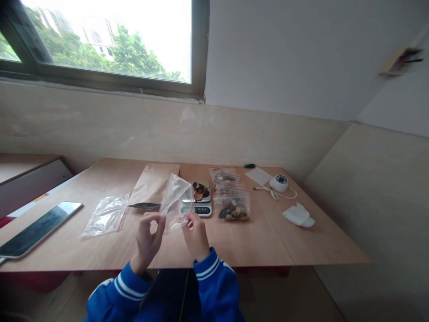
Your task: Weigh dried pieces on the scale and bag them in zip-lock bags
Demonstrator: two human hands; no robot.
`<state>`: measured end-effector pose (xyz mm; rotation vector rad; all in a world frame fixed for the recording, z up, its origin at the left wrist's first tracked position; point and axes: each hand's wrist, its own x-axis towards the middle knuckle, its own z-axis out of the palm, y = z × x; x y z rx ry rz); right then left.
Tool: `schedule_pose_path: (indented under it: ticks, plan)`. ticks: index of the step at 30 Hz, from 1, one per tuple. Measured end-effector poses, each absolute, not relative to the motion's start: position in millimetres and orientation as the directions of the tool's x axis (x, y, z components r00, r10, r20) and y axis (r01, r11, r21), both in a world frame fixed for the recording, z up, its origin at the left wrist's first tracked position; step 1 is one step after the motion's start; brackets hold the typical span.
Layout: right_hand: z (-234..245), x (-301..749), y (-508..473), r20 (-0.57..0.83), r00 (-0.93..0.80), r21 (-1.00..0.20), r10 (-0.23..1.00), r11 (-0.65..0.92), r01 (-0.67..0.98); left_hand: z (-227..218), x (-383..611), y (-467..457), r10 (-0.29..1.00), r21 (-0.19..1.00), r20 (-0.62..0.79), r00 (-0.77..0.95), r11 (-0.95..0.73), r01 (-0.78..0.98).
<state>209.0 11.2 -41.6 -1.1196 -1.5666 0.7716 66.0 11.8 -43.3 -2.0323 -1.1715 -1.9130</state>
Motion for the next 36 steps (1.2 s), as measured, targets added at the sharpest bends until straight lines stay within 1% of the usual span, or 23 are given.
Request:
schedule_pose_path:
  ticks: [2, 3, 6, 8, 11, 13, 16, 18, 20, 22, 25, 28, 33, 36]
  plan:
    - [-47, 223, 22, 0.422, 0.011, -0.844, 0.906, 0.389, 0.369, -52, 65, 28, 0.431, 0.430, 0.888, -0.161, -0.653, 0.623]
    - [-50, 230, 30, 0.461, 0.036, -0.811, 0.887, 0.404, 0.423, -58, 64, 36, 0.408, 0.426, 0.892, -0.196, -0.612, 0.666]
    - [-61, 248, 59, 0.544, 0.046, -0.687, 0.838, 0.413, 0.598, -78, 61, 60, 0.378, 0.430, 0.889, -0.259, -0.490, 0.758]
    - [-68, 256, 81, 0.538, 0.016, -0.600, 0.843, 0.369, 0.710, -91, 59, 71, 0.403, 0.428, 0.882, -0.245, -0.464, 0.776]
    - [-76, 259, 114, 0.460, -0.065, -0.490, 0.885, 0.314, 0.813, -104, 58, 77, 0.423, 0.391, 0.887, -0.187, -0.469, 0.792]
    - [-78, 258, 131, 0.386, -0.133, -0.447, 0.913, 0.311, 0.838, -108, 57, 77, 0.412, 0.370, 0.895, -0.171, -0.473, 0.800]
    - [-78, 255, 152, 0.282, -0.211, -0.408, 0.936, 0.317, 0.856, -108, 55, 76, 0.395, 0.372, 0.899, -0.192, -0.453, 0.810]
    - [-79, 254, 162, 0.254, -0.256, -0.387, 0.933, 0.341, 0.857, -107, 54, 76, 0.384, 0.377, 0.899, -0.208, -0.441, 0.814]
    - [-81, 254, 168, 0.280, -0.294, -0.361, 0.914, 0.384, 0.850, -106, 54, 76, 0.387, 0.383, 0.897, -0.215, -0.436, 0.814]
    - [-83, 253, 171, 0.327, -0.293, -0.334, 0.899, 0.400, 0.854, -105, 54, 77, 0.408, 0.399, 0.886, -0.220, -0.430, 0.810]
    - [-82, 252, 169, 0.347, -0.234, -0.291, 0.908, 0.341, 0.894, -104, 55, 77, 0.416, 0.411, 0.880, -0.228, -0.430, 0.803]
    - [-76, 249, 166, 0.356, -0.218, -0.221, 0.909, 0.309, 0.925, -102, 55, 77, 0.386, 0.392, 0.895, -0.224, -0.440, 0.808]
    - [-60, 243, 164, 0.350, -0.291, -0.071, 0.890, 0.335, 0.940, -100, 55, 76, 0.365, 0.361, 0.909, -0.203, -0.441, 0.822]
    - [-54, 241, 164, 0.330, -0.341, -0.024, 0.880, 0.369, 0.929, -101, 55, 76, 0.380, 0.380, 0.899, -0.217, -0.434, 0.817]
